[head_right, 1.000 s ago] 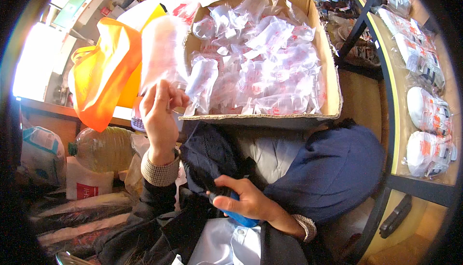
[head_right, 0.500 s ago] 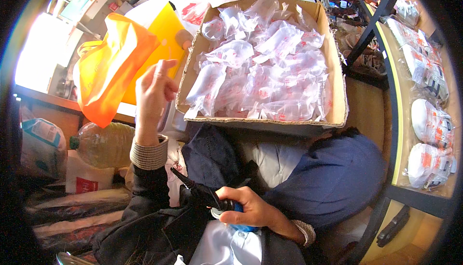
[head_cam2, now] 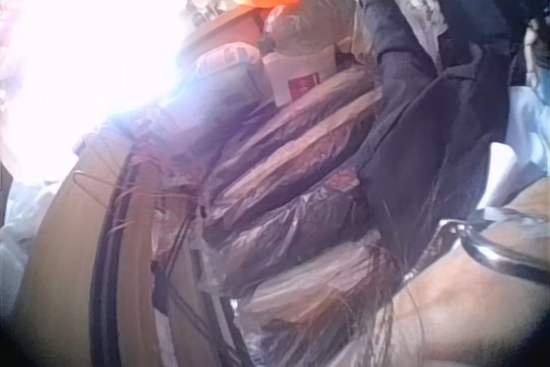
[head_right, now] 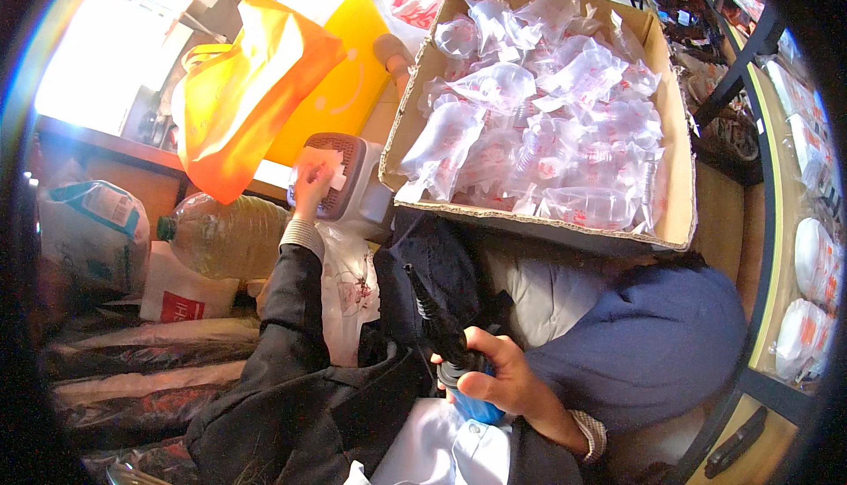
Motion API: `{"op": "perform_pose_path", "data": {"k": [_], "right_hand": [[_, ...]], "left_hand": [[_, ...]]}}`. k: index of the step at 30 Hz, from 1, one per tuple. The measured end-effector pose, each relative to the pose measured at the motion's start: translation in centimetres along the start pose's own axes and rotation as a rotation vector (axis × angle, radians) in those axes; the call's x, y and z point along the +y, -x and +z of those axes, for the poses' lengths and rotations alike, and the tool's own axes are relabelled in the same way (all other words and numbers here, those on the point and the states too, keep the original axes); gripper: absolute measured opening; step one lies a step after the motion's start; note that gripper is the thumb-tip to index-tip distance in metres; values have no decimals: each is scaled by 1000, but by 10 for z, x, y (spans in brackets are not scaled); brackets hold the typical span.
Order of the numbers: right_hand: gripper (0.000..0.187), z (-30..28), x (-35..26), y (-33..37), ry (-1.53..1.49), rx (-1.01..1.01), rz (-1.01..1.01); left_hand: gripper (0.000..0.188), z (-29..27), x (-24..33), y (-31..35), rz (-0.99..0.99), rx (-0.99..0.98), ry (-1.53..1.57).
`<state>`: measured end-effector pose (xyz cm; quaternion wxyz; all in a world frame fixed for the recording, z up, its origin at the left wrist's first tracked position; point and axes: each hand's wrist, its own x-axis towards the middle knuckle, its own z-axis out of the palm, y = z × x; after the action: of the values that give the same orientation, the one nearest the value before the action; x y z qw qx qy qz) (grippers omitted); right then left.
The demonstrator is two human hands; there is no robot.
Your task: The person inflates small plastic bags using a manual hand pump while sitting on the floor. They take an individual bag from a box, fit it onto the nozzle of the pump, use their hand to operate the pump, and set the inflated bag aside.
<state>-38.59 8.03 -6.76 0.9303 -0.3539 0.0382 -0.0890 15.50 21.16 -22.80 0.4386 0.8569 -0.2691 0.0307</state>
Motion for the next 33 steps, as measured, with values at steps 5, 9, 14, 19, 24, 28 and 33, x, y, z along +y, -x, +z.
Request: {"op": "perform_pose_path", "data": {"k": [5,9,14,19,24,28,33], "right_hand": [[51,-3,-2,1,1,53,29],[51,-3,-3,0,6,68,17],[49,-4,-1,-3,15,43,27],[47,-4,0,-5,-2,42,16],[31,0,-3,-8,-3,74,-21],[4,-1,-5,-12,145,183,-202],[18,-9,-1,-11,124,272,-336]], "left_hand": [[33,19,12,21,-17,-6,-301],[29,20,32,21,-252,-57,-185],[27,8,-26,1,-332,23,-142],[29,9,-25,1,-424,79,162],[30,-10,18,0,-285,510,167],[20,-10,192,26,-9,380,598],[13,-30,345,110,197,-307,803]]}}
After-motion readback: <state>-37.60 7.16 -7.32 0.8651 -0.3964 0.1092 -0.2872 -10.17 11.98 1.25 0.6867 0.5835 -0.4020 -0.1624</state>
